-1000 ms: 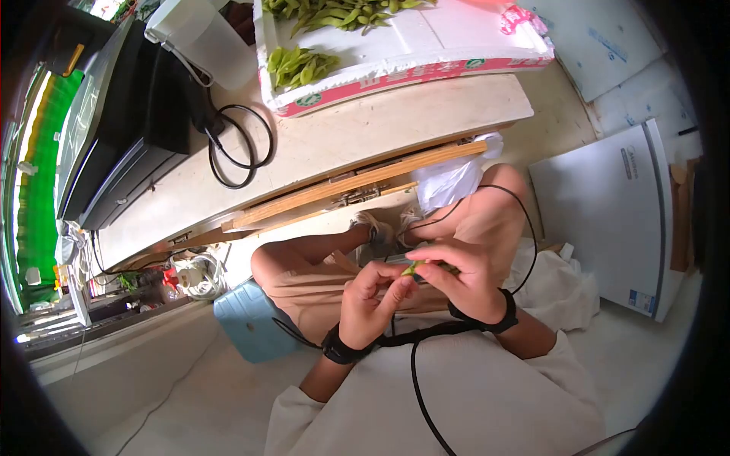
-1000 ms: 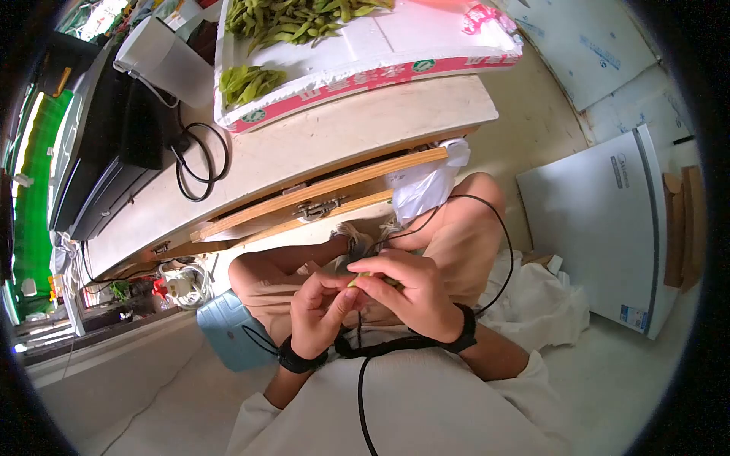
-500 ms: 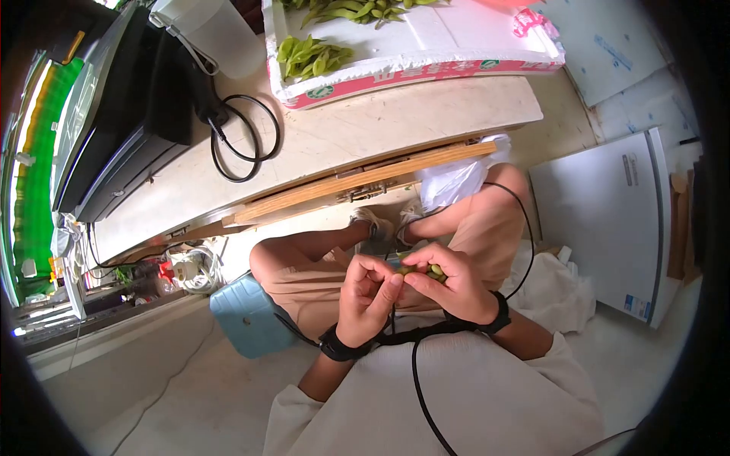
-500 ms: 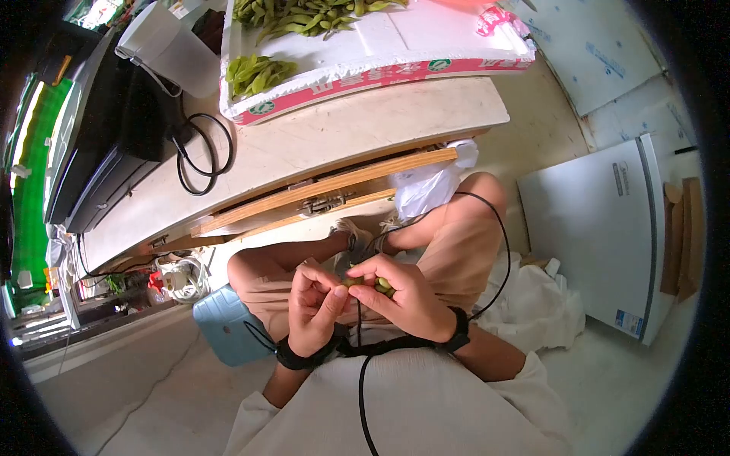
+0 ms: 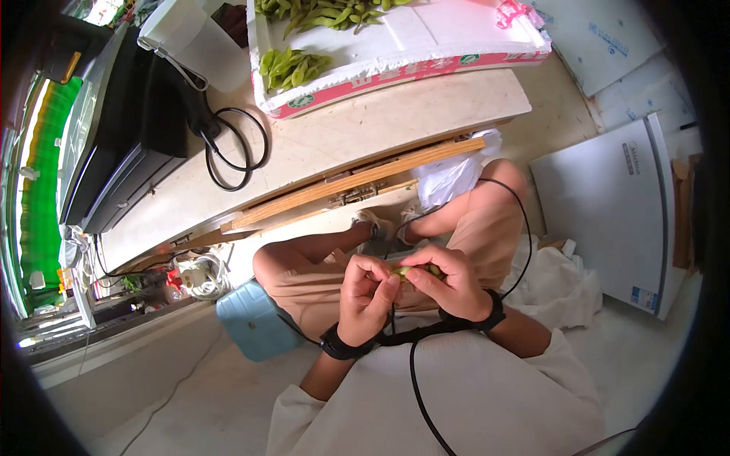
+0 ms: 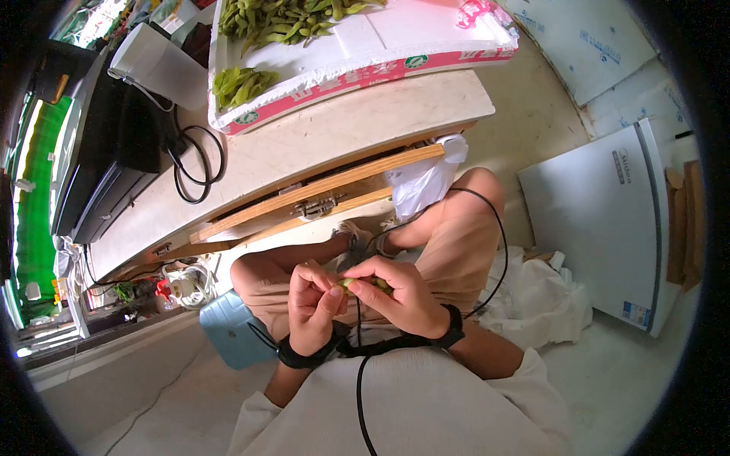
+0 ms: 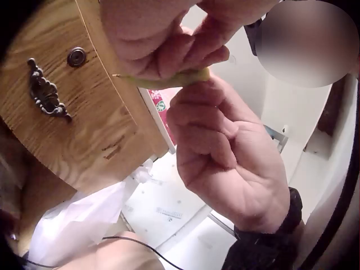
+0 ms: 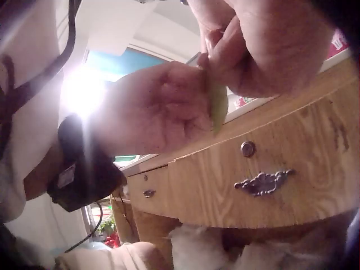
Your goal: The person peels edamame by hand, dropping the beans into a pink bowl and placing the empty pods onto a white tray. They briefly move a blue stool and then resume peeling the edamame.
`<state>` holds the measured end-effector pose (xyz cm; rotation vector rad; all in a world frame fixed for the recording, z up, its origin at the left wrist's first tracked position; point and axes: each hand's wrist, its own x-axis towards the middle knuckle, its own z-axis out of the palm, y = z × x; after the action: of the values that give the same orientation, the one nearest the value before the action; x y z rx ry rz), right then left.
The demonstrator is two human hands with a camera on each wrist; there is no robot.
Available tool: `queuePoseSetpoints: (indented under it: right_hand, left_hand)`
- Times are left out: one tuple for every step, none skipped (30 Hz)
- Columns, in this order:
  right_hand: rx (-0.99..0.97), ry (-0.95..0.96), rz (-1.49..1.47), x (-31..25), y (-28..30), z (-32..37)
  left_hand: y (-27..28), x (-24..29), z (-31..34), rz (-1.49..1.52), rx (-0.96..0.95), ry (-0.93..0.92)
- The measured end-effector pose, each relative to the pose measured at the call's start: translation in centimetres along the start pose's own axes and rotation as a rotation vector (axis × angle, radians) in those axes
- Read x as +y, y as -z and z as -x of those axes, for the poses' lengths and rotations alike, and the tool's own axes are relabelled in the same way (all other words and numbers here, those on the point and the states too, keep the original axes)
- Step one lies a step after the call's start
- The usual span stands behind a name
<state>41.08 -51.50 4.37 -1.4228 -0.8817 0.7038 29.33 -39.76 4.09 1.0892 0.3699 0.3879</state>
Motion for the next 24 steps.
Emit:
queuePoseSetpoints:
  right_hand:
    - [0.056, -0.113, -0.163, 0.0, -0.3, 0.3]
    - [0.111, -0.223, -0.325, -0.1, -0.4, 0.4]
    - [0.113, -0.211, -0.323, -0.2, -0.1, 0.3]
    - [0.136, -0.338, -0.621, -0.5, 0.3, 0.2]
    - [0.154, -0.460, -0.920, -0.8, 0.7, 0.1]
    - [0.189, -0.480, -0.983, -1.4, 0.9, -0.2]
    - [0.205, -0.490, -1.054, -1.6, 1.2, -0.3]
    - [0.200, -0.465, -1.086, -1.5, 1.6, -0.5]
    - [0.189, -0.442, -1.120, -1.5, 1.8, -0.7]
    - [0.197, -0.460, -1.141, -1.6, 2.1, -0.9]
    - [0.174, -0.460, -1.156, -1.8, 2.4, -1.1]
    - [0.168, -0.471, -1.151, -2.0, 2.7, -1.2]
    - [0.164, -0.483, -1.145, -2.2, 3.0, -1.3]
    - [0.138, -0.474, -1.101, -2.5, 3.3, -1.5]
    - [0.125, -0.462, -1.105, -2.7, 3.4, -1.5]
    - [0.147, -0.494, -1.085, -2.8, 3.6, -1.5]
    - [0.169, -0.523, -1.062, -2.9, 3.8, -1.5]
    - [0.157, -0.518, -1.095, -2.8, 4.1, -1.4]
    - [0.152, -0.505, -1.097, -2.9, 4.3, -1.5]
    - [0.158, -0.503, -1.072, -3.1, 4.5, -1.7]
    - [0.168, -0.504, -1.048, -3.2, 4.7, -1.8]
    - [0.165, -0.474, -1.081, -3.0, 5.0, -1.8]
    - [0.167, -0.464, -1.083, -2.8, 5.2, -1.9]
    - [0.195, -0.470, -1.124, -2.5, 5.3, -1.9]
  left_hand:
    - [-0.2, 0.3, 0.0, -0.003, -0.002, -0.003]
    - [-0.3, 0.6, -0.1, -0.025, 0.010, -0.002]
    - [-0.6, 0.9, -0.3, -0.047, 0.020, -0.003]
    - [-0.7, 1.5, -0.5, -0.051, 0.011, -0.013]
    - [-0.7, 2.2, -0.6, -0.088, 0.022, -0.005]
    - [-0.7, 2.9, -0.7, -0.127, 0.031, -0.002]
    - [-0.5, 3.5, -1.0, -0.154, 0.044, -0.043]
    - [-0.6, 4.5, -1.6, -0.207, 0.051, -0.101]
    - [-0.7, 5.7, -2.2, -0.262, 0.061, -0.161]
    - [-0.7, 7.0, -3.2, -0.298, 0.063, -0.220]
    - [-1.0, 8.2, -4.1, -0.320, 0.117, -0.250]
    - [-1.2, 9.4, -5.0, -0.363, 0.147, -0.286]
    - [-1.3, 10.6, -6.2, -0.404, 0.177, -0.319]
    - [-1.4, 11.4, -7.6, -0.482, 0.168, -0.413]
    - [-1.3, 12.4, -9.0, -0.534, 0.169, -0.449]
    - [-1.0, 13.1, -10.6, -0.583, 0.159, -0.487]
    - [-0.6, 13.6, -12.2, -0.630, 0.147, -0.526]
    - [-0.6, 14.2, -13.4, -0.623, 0.161, -0.510]
    - [-0.5, 14.6, -14.6, -0.614, 0.174, -0.493]
    - [0.2, 14.4, -15.9, -0.646, 0.175, -0.496]
    - [0.3, 14.3, -16.5, -0.651, 0.168, -0.504]
    - [0.2, 14.3, -17.2, -0.711, 0.164, -0.494]
    - [0.1, 14.2, -17.7, -0.770, 0.159, -0.484]
    - [-0.2, 14.0, -18.1, -0.818, 0.178, -0.511]
